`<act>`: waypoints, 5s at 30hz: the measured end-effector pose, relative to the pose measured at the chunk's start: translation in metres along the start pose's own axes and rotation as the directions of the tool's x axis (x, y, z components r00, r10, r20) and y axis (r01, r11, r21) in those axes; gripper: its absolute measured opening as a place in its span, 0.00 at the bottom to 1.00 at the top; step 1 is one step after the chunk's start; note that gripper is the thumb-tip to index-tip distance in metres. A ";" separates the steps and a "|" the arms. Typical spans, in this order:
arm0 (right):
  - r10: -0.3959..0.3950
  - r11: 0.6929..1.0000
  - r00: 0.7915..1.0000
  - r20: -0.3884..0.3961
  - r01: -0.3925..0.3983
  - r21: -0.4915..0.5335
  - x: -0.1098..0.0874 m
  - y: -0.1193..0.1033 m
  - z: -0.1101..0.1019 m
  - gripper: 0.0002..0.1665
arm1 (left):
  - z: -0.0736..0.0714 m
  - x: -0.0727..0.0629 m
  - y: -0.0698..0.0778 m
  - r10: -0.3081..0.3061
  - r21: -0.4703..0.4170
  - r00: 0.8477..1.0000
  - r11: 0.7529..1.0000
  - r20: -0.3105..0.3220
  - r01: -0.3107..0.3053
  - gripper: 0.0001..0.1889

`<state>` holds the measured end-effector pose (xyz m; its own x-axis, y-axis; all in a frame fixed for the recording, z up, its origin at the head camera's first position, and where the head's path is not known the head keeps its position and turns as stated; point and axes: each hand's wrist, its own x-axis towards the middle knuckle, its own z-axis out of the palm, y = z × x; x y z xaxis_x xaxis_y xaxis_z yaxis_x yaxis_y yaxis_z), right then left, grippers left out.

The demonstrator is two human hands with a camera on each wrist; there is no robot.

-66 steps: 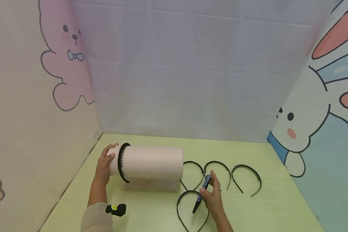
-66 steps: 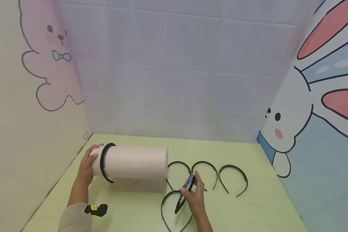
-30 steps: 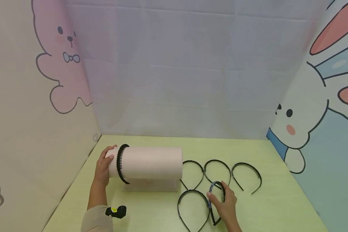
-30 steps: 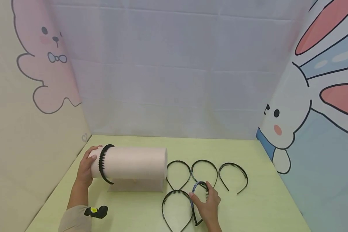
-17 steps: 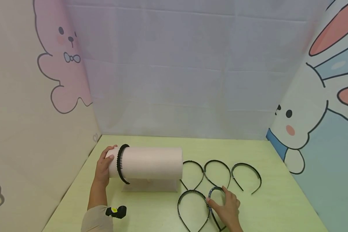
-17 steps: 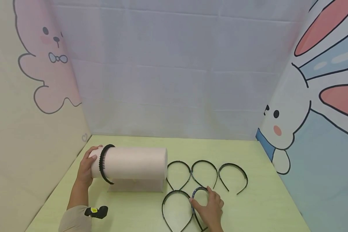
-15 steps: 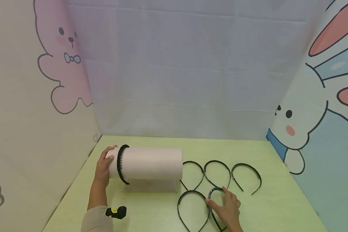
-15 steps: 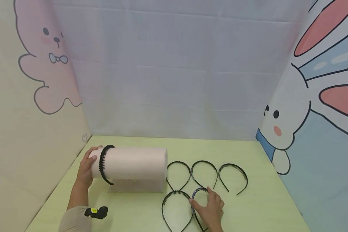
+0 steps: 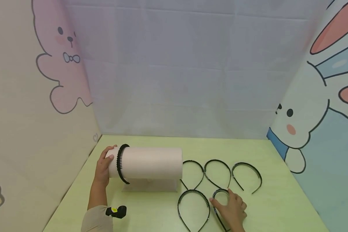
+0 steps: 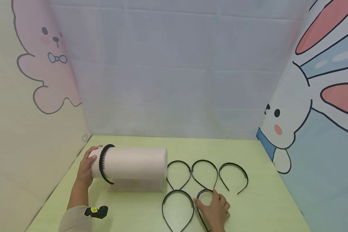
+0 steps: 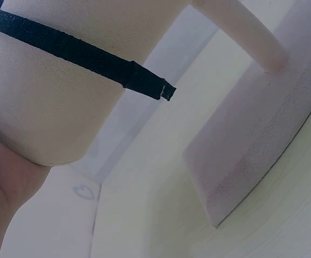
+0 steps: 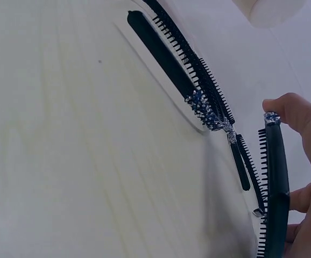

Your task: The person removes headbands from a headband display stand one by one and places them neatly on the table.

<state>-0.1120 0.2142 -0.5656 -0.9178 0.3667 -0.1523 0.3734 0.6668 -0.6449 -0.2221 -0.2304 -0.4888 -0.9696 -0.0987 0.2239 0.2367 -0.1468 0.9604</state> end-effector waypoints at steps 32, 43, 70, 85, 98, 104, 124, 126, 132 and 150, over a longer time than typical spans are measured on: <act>0.089 0.992 0.994 -0.062 -0.094 -0.088 0.012 0.002 0.002 0.66 | -0.007 0.005 -0.014 0.022 -0.030 1.000 0.999 -0.009 -0.022 0.16; 0.019 0.998 1.000 -0.024 -0.020 -0.060 0.018 0.007 0.001 0.62 | -0.008 0.004 -0.014 0.025 -0.025 1.000 0.999 0.009 -0.024 0.16; -0.117 0.968 0.993 0.025 0.108 0.228 0.004 -0.041 -0.021 0.52 | -0.007 0.003 -0.010 0.014 -0.002 1.000 1.000 0.012 -0.014 0.16; -0.221 0.897 0.974 0.042 0.186 0.402 -0.009 -0.085 -0.027 0.44 | -0.001 -0.001 -0.001 -0.007 0.015 1.000 1.000 0.003 0.006 0.16; -0.348 0.834 0.937 0.016 0.302 0.462 -0.019 -0.109 -0.026 0.40 | -0.007 0.001 -0.012 0.016 0.008 1.000 1.000 0.001 -0.016 0.16; -0.400 0.783 0.917 0.003 0.340 0.521 -0.024 -0.121 -0.026 0.38 | -0.007 0.001 -0.012 0.015 0.019 1.000 1.000 -0.001 -0.014 0.16; -0.597 0.632 0.800 -0.056 0.512 0.582 -0.041 -0.157 -0.021 0.34 | -0.007 0.002 -0.011 0.000 0.035 1.000 0.999 -0.001 0.000 0.17; -0.618 0.618 0.784 -0.064 0.534 0.577 -0.041 -0.161 -0.020 0.35 | -0.008 0.002 -0.011 0.003 0.033 1.000 0.999 0.000 -0.003 0.17; -0.667 0.584 0.742 -0.062 0.573 0.575 -0.042 -0.174 -0.018 0.36 | -0.008 0.001 -0.013 0.031 0.017 1.000 0.999 0.001 -0.031 0.17; -0.744 0.520 0.666 -0.049 0.624 0.583 -0.035 -0.207 -0.003 0.35 | -0.006 0.001 -0.010 0.043 0.029 0.999 0.999 0.006 -0.044 0.17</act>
<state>-0.1570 0.0655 -0.4242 -0.8828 -0.2203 0.4149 -0.4569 0.1974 -0.8673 -0.2250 -0.2352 -0.4988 -0.9588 -0.0991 0.2663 0.2768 -0.1137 0.9542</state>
